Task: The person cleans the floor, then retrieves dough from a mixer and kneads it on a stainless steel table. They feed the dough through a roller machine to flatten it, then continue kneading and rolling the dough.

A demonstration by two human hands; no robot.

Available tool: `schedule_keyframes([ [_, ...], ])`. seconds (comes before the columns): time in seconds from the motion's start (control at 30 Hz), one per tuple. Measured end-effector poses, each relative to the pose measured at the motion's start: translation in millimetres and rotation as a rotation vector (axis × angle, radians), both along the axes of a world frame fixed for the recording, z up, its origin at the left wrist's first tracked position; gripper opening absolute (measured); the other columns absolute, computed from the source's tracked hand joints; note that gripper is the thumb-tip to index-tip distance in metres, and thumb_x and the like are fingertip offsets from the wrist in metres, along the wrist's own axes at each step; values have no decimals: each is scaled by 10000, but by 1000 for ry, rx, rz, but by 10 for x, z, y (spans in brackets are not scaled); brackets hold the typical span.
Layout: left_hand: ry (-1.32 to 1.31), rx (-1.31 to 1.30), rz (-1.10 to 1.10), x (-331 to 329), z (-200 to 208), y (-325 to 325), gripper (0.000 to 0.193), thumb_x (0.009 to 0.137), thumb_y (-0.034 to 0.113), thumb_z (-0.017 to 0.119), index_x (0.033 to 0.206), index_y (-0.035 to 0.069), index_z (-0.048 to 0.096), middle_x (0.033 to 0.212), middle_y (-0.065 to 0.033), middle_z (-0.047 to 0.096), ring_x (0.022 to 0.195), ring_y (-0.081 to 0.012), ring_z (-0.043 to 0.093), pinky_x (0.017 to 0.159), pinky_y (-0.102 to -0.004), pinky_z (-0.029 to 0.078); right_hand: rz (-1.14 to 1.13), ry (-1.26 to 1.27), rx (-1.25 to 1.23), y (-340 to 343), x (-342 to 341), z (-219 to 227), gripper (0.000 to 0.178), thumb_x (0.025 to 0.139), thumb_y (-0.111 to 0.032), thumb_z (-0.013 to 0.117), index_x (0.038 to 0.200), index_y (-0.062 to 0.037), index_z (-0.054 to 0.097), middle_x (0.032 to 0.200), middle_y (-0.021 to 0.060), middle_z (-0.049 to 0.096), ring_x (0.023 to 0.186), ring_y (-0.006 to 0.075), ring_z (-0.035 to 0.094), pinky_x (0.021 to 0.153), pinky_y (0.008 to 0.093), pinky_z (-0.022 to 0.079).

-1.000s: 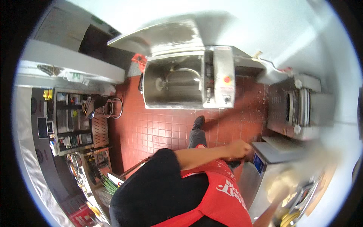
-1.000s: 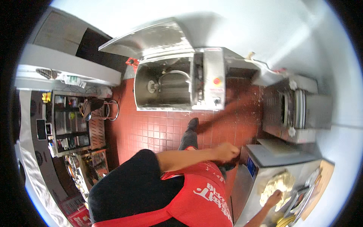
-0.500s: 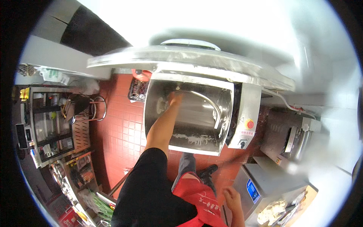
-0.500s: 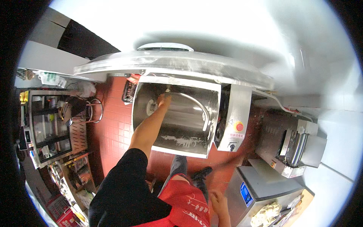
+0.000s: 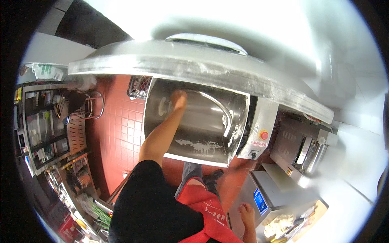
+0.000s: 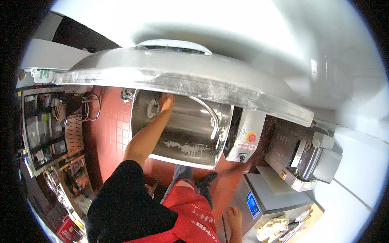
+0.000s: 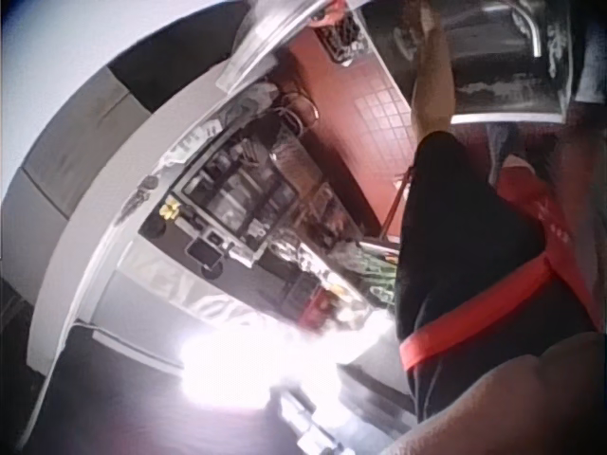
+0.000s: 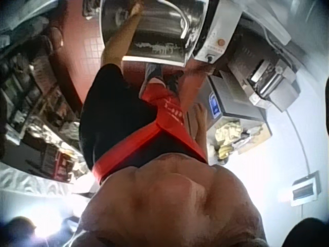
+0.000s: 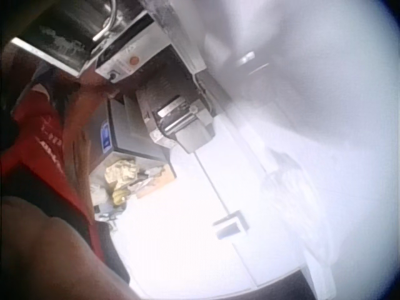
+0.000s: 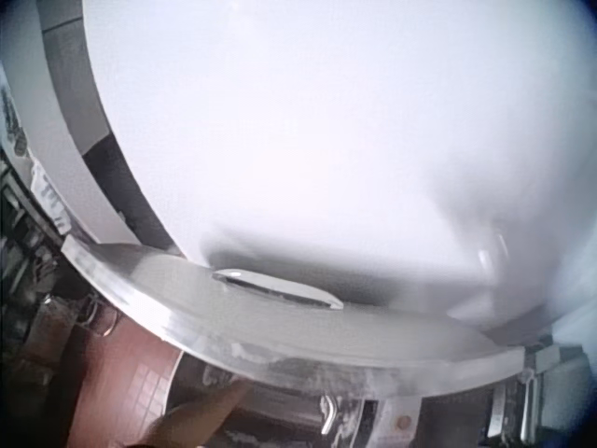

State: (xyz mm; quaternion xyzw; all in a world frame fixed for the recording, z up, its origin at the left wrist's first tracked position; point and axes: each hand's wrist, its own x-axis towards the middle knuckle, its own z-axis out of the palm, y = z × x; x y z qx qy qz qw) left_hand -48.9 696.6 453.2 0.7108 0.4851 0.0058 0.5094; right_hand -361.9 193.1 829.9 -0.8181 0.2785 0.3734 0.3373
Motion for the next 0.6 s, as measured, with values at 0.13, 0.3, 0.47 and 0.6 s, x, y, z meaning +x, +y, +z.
schedule_keyframes([
  [0.13, 497, 292, -852, -459, -729, -567, 255, 923, 229, 526, 1039, 53, 670, 993, -137, 699, 896, -294, 665, 805, -418, 539, 97, -72, 105, 393, 343, -162, 193, 879, -121, 576, 952, 19, 687, 790, 85, 693, 722, 140, 642, 659, 274, 503],
  [0.3, 135, -81, -286, -214, -693, -1297, 173, 799, 221, 648, 847, 55, 653, 797, -136, 689, 793, -325, 677, 734, -444, 534, 41, -49, 185, 276, 126, -341, 205, 893, -132, 580, 987, 16, 688, 811, 74, 694, 728, 131, 639, 666, 272, 504],
  [0.47, 107, 62, -254, 277, -496, -1708, 267, 813, 172, 669, 954, -53, 639, 941, -262, 679, 914, -399, 670, 828, -461, 538, 236, 110, -5, -583, -686, -404, 262, 845, -97, 613, 1080, 9, 655, 873, 161, 686, 730, 271, 648, 640, 376, 523],
  [0.6, 136, 187, -144, 407, -695, -1863, 143, 778, 106, 668, 866, -7, 657, 932, -237, 686, 927, -404, 671, 834, -459, 542, -98, 103, -7, -995, -1384, -313, 227, 859, -137, 601, 991, 41, 651, 789, 160, 675, 682, 256, 620, 628, 362, 511],
])
